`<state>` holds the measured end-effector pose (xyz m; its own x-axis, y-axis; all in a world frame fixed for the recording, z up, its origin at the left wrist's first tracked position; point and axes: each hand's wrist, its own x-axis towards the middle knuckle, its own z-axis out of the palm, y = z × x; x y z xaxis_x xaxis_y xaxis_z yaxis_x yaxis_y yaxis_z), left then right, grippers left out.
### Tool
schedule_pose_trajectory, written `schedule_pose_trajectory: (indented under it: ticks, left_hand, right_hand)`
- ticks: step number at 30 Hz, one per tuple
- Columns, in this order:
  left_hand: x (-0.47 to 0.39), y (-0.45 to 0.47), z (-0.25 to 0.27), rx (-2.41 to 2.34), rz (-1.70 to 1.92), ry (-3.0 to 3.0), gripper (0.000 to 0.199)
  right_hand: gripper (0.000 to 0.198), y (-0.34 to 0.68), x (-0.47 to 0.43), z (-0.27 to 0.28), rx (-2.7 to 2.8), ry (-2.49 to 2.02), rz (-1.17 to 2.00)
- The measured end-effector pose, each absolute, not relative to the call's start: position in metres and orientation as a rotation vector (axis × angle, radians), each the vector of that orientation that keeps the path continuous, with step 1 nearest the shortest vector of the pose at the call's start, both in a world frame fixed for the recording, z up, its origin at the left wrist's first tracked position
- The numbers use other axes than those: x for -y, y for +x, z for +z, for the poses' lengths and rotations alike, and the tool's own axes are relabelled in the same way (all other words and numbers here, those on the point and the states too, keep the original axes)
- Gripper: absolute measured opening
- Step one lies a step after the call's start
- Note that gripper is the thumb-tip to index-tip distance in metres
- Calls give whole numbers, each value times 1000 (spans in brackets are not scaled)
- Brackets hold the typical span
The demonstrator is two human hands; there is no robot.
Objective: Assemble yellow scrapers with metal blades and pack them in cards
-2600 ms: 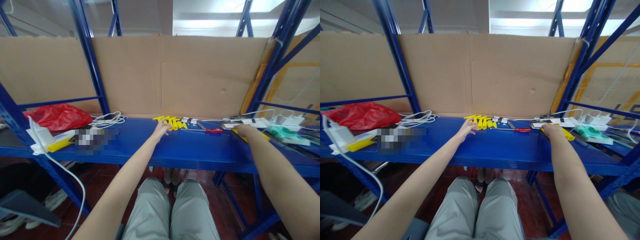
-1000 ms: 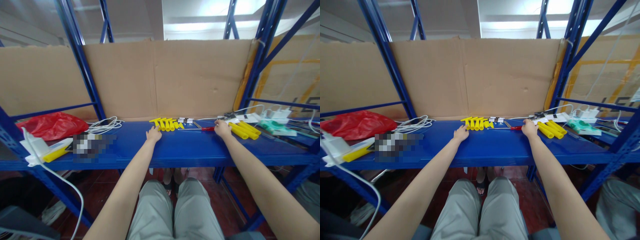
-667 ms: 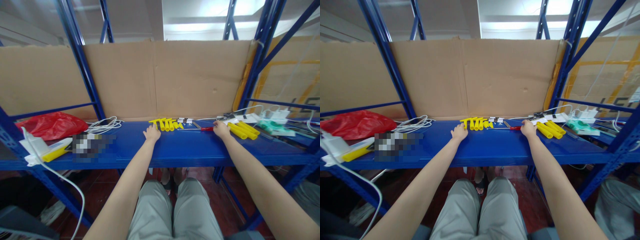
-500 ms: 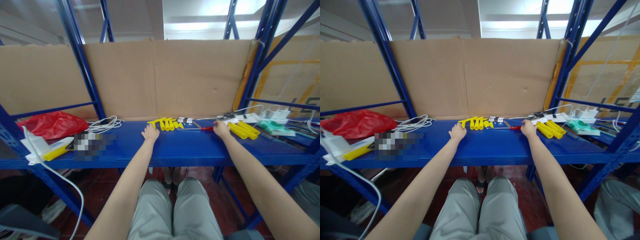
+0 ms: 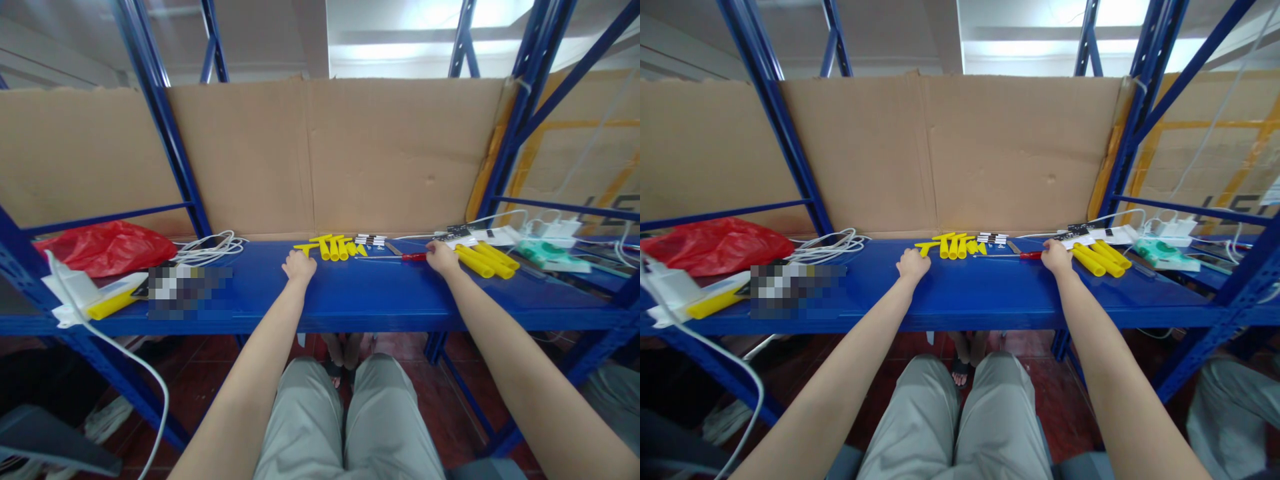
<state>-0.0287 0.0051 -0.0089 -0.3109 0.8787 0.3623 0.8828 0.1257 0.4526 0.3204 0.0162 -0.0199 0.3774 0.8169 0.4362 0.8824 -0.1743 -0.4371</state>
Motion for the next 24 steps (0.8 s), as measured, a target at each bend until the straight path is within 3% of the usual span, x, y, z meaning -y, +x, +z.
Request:
schedule_pose_trajectory:
  ticks: [11, 24]
  left_hand:
    - [-23, -33, -16, 2165, -954, -1996, 30]
    - [-24, -33, -22, 2375, -855, -2046, 44]
  right_hand:
    - [38, 319, -16, -19, 1469, -2034, -110]
    - [37, 322, -19, -21, 1492, -2022, -120]
